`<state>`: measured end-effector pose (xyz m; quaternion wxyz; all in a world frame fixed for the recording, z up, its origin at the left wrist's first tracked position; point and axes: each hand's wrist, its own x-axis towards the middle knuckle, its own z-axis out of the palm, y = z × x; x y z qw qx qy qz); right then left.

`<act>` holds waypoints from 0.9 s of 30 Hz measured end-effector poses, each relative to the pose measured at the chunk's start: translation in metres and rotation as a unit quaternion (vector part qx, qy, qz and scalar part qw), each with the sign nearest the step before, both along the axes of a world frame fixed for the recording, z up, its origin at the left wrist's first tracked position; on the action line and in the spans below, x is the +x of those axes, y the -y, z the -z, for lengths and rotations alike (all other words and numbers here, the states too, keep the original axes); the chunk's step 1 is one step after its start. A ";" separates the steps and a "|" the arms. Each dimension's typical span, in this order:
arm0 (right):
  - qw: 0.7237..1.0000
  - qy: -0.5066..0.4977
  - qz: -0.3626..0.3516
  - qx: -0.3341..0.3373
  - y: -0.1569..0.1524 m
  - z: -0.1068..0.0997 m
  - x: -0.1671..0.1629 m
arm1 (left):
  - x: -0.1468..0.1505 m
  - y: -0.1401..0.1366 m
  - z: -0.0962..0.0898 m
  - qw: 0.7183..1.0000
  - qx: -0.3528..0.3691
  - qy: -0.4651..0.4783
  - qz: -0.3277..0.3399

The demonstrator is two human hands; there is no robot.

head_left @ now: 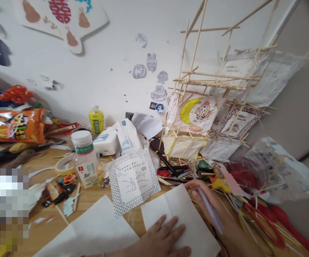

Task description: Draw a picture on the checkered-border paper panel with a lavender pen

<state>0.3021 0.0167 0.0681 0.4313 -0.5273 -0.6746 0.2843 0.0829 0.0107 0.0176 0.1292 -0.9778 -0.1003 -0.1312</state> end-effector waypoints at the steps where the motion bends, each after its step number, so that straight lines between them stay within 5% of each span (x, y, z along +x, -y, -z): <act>1: 0.999 0.009 -0.030 -0.018 0.001 0.001 -0.008 | 0.002 -0.001 0.007 1.000 0.019 0.023 -0.008; 6: 0.964 -0.124 -0.226 -0.072 0.001 0.030 -0.042 | 0.012 -0.004 0.036 0.994 0.026 0.091 -0.057; 13: 0.949 -0.242 -0.177 -0.103 -0.014 0.064 -0.032 | -0.011 -0.001 0.017 0.999 -0.013 0.045 0.003; 19: 0.977 -0.124 -0.157 -0.074 -0.019 0.042 -0.025 | -0.036 0.004 -0.008 0.994 -0.094 0.053 -0.035; 22: 0.992 -0.006 -0.118 -0.045 -0.019 0.019 -0.032 | -0.033 0.006 -0.001 0.992 -0.106 0.059 -0.018; 27: 0.985 -0.008 -0.150 -0.088 -0.015 -0.002 -0.060 | -0.022 0.007 0.021 0.987 -0.141 0.062 -0.049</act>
